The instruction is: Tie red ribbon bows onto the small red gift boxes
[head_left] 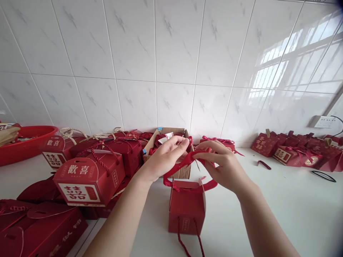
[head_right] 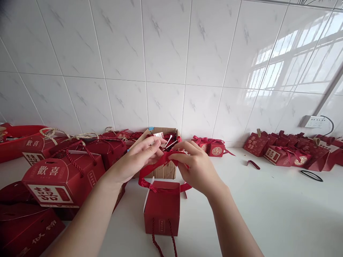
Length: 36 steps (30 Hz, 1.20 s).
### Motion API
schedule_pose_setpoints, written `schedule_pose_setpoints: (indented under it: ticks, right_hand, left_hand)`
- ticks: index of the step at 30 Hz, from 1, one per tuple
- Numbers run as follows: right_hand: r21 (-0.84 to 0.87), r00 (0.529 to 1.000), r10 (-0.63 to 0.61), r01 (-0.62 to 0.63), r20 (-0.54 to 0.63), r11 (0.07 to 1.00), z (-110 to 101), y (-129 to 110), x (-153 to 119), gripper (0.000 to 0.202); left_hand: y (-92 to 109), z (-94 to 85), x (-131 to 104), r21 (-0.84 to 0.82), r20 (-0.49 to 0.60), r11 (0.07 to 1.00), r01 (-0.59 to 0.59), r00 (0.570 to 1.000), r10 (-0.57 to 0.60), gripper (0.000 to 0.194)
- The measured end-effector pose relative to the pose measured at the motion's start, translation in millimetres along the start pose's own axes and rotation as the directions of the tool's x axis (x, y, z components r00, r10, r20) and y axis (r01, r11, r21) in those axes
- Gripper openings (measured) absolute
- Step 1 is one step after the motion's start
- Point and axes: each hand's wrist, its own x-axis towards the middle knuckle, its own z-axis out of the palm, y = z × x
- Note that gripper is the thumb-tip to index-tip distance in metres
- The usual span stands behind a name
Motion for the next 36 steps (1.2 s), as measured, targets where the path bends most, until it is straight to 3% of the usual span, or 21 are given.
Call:
schedule_pose_setpoints:
  ticks: [7, 11, 15, 17, 19, 22, 24, 28, 36]
  right_hand:
    - [0.096, 0.990, 0.132, -0.127, -0.043, 0.987, -5, 2, 1, 0.025]
    - [0.171, 0.943, 0.313, -0.292, -0.110, 0.941, -13, 5, -7, 0.022]
    - [0.070, 0.875, 0.444, -0.439, -0.196, 0.896, -25, 12, -35, 0.020]
    - [-0.017, 0.844, 0.515, -0.522, -0.148, 0.853, -29, 19, -56, 0.021]
    - [-0.127, 0.781, 0.624, -0.620, -0.016, 0.774, -29, 26, -78, 0.022]
    - [-0.282, 0.606, 0.768, -0.714, 0.207, 0.640, -20, 32, -106, 0.021]
    - [-0.332, 0.531, 0.800, -0.728, 0.281, 0.600, -13, 32, -119, 0.020]
    - [-0.325, 0.473, 0.824, -0.762, 0.311, 0.560, -3, 29, -131, 0.019]
    - [-0.327, 0.407, 0.845, -0.792, 0.346, 0.516, -7, 37, -148, 0.022]
  left_hand:
    - [5, 4.0, -3, 0.356, -0.079, 0.918, -0.174, 0.973, 0.216, 0.048]
    - [13, -2.2, -10, 0.613, -0.108, 0.768, -0.184, 0.944, 0.312, 0.049]
    - [3, -25.2, -24, 0.803, -0.145, 0.586, -0.103, 0.921, 0.360, 0.045]
    - [-13, -36.3, -36, 0.878, -0.157, 0.478, -0.004, 0.942, 0.298, 0.039]
    - [-32, -41.0, -51, 0.925, -0.106, 0.380, 0.027, 0.976, 0.189, 0.044]
    - [-58, -33.1, -72, 0.978, 0.040, 0.206, -0.029, 0.998, -0.048, 0.045]
    - [-67, -23.0, -81, 0.982, 0.108, 0.169, -0.087, 0.987, -0.119, 0.047]
    - [-69, -11.3, -84, 0.992, 0.064, 0.120, -0.047, 0.989, -0.137, 0.050]
    - [-85, -12.8, -80, 0.998, 0.027, 0.058, -0.020, 0.992, -0.123, 0.047]
